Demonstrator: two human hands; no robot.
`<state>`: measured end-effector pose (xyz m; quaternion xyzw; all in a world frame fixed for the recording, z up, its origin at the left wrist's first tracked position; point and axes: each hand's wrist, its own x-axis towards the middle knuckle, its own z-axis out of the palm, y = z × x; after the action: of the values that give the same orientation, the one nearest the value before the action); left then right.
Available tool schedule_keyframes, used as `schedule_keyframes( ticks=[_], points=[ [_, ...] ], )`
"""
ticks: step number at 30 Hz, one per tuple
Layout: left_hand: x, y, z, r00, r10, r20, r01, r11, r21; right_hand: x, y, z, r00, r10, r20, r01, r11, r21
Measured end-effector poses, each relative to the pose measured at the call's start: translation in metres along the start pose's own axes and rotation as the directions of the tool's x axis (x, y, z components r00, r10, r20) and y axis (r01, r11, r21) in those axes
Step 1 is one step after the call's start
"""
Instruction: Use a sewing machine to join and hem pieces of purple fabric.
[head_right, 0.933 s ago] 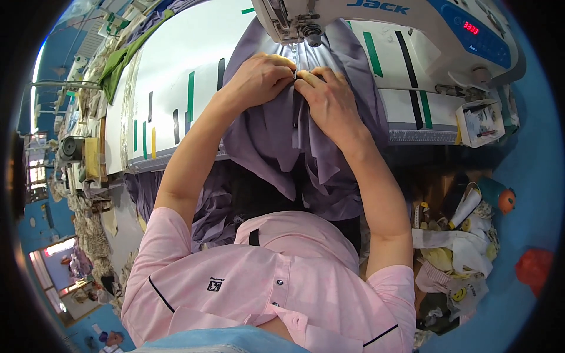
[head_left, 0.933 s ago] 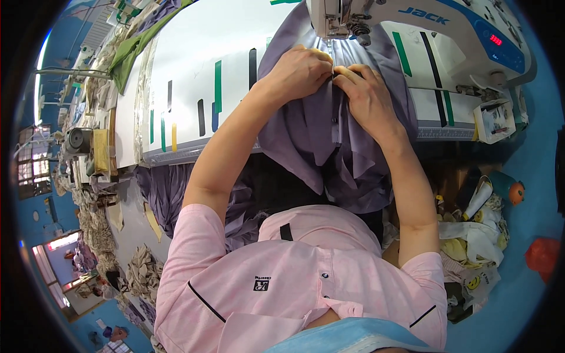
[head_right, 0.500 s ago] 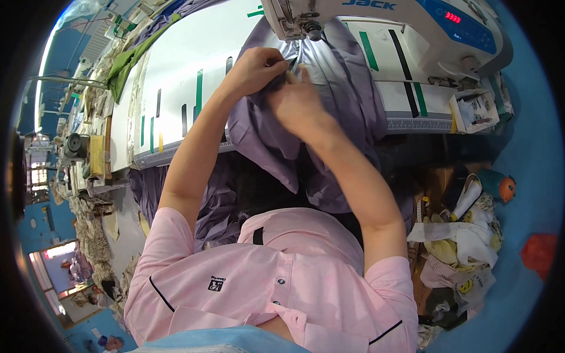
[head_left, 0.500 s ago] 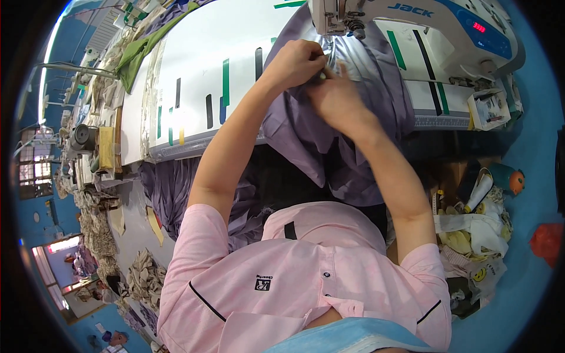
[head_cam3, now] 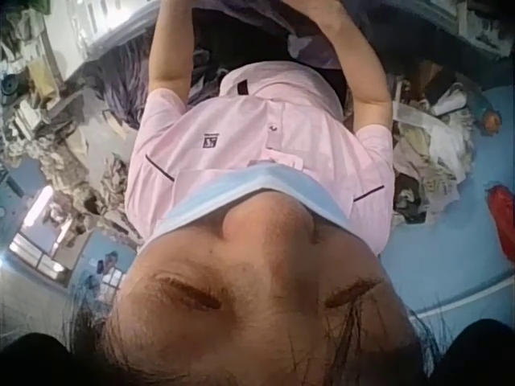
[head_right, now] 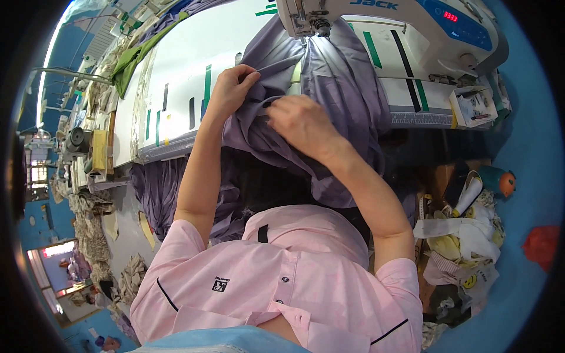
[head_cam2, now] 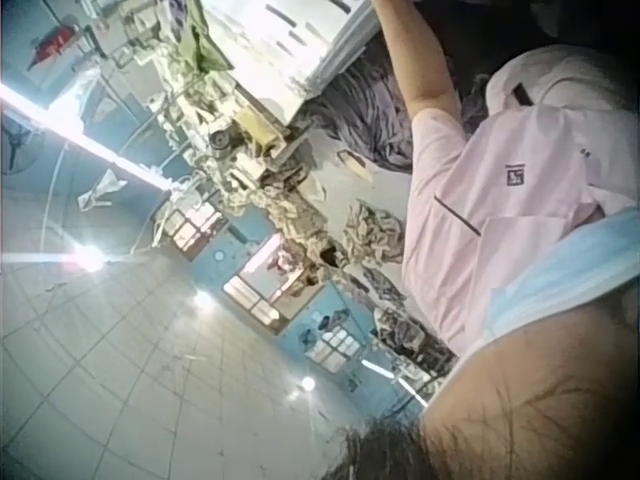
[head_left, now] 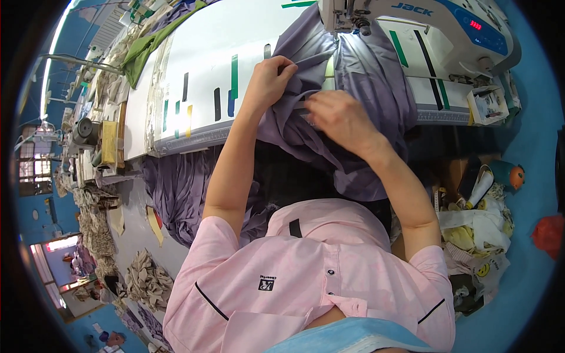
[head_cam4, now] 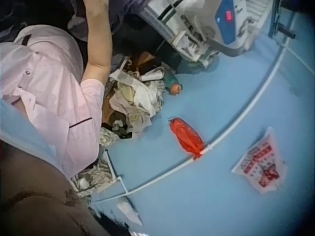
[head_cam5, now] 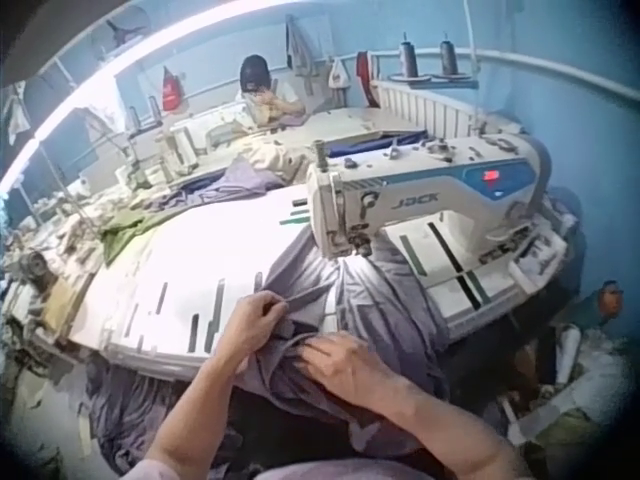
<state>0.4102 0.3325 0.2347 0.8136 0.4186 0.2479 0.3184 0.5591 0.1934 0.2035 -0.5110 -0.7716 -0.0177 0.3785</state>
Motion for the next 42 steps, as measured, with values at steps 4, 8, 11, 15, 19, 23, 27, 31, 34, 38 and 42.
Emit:
schedule_keyframes(
  ticks=[4,8,11,15,19,23,27,31,34,38,42],
  points=[
    [0.0,0.003,-0.004,0.999,0.032,-0.012,-0.031,0.999,0.035,0.015,0.018,-0.011,0.971,0.212,-0.113,-0.201,0.974,0.102],
    [-0.001,0.011,-0.006,0.995,0.098,-0.034,-0.093,0.987,0.133,0.035,0.032,-0.004,0.953,0.251,-0.17,-0.244,0.968,0.063],
    [0.0,0.016,-0.006,0.99,0.142,0.007,-0.141,0.977,0.162,0.055,0.043,0.012,0.961,0.139,-0.241,-0.104,0.983,0.154],
    [-0.007,0.015,-0.013,0.96,0.278,-0.022,-0.269,0.944,0.19,0.066,0.053,0.012,0.961,0.272,0.047,-0.275,0.931,0.241],
    [-0.017,0.008,-0.025,0.981,0.195,-0.002,-0.191,0.962,0.196,0.068,0.047,0.01,0.959,0.283,0.027,-0.279,0.92,0.277],
    [-0.022,0.01,-0.028,0.988,0.14,-0.069,-0.133,0.986,0.101,0.072,0.04,0.01,0.954,0.298,0.031,-0.294,0.909,0.295],
    [-0.023,0.016,-0.03,0.985,0.142,-0.094,-0.138,0.989,0.047,0.076,0.036,0.012,0.961,0.275,0.012,-0.264,0.908,0.324],
    [-0.024,0.017,-0.03,0.951,0.277,-0.135,-0.257,0.955,0.151,0.079,0.031,0.01,0.975,0.221,-0.011,-0.206,0.927,0.314],
    [-0.024,0.017,-0.026,0.914,0.364,-0.179,-0.332,0.924,0.187,0.082,0.029,0.008,0.976,0.217,-0.011,-0.201,0.921,0.332],
    [-0.022,0.012,-0.02,0.847,0.436,-0.305,-0.399,0.899,0.179,0.085,0.03,0.003,0.978,0.204,-0.033,-0.185,0.936,0.299],
    [-0.034,0.011,0.008,0.898,0.129,-0.421,-0.228,0.954,-0.195,0.086,0.028,-0.006,0.959,0.282,-0.031,-0.259,0.913,0.317]
  ],
)
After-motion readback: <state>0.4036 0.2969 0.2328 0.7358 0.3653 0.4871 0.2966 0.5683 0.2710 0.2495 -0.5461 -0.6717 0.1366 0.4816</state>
